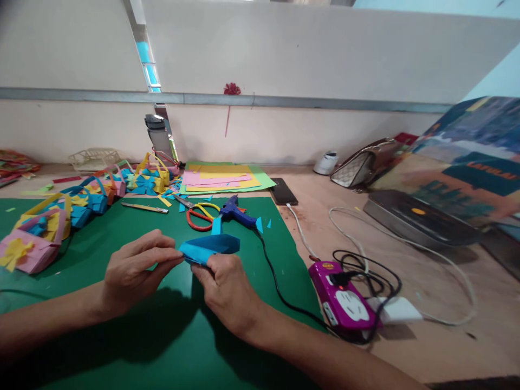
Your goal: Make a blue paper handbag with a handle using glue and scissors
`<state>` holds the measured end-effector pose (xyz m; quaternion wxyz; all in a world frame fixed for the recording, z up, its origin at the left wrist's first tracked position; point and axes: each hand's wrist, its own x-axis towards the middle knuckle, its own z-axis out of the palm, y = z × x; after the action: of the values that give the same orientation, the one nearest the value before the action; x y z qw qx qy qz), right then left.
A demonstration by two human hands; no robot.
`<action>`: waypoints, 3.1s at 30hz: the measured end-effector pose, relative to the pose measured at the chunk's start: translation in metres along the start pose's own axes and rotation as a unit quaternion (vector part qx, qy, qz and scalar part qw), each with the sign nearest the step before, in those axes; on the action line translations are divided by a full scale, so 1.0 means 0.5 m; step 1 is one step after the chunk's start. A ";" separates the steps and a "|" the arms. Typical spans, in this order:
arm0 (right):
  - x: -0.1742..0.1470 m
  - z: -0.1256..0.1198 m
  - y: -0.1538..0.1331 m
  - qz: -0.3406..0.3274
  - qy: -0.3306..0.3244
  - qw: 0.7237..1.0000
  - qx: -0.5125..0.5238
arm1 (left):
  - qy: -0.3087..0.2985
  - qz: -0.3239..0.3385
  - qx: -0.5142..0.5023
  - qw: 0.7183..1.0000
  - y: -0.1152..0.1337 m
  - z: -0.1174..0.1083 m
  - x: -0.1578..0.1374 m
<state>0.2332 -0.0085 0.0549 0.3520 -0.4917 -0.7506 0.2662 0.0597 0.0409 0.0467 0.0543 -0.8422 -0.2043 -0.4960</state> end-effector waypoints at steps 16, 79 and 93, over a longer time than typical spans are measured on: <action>-0.005 0.013 0.018 -0.076 0.027 0.989 -0.123 | -0.075 -0.043 -0.020 0.996 0.004 0.000 -0.007; 0.117 0.010 -0.040 0.102 0.026 0.984 0.142 | 0.405 -0.225 -0.204 0.863 -0.189 -0.129 0.253; 0.090 0.012 -0.006 -0.134 0.067 0.987 -0.060 | -0.062 -0.215 -0.229 0.947 -0.093 -0.048 0.048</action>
<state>0.2147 0.0317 0.0652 0.4038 -0.4242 -0.7989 0.1372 0.0318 0.0832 0.0744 -0.2613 -0.7970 -0.2645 -0.4759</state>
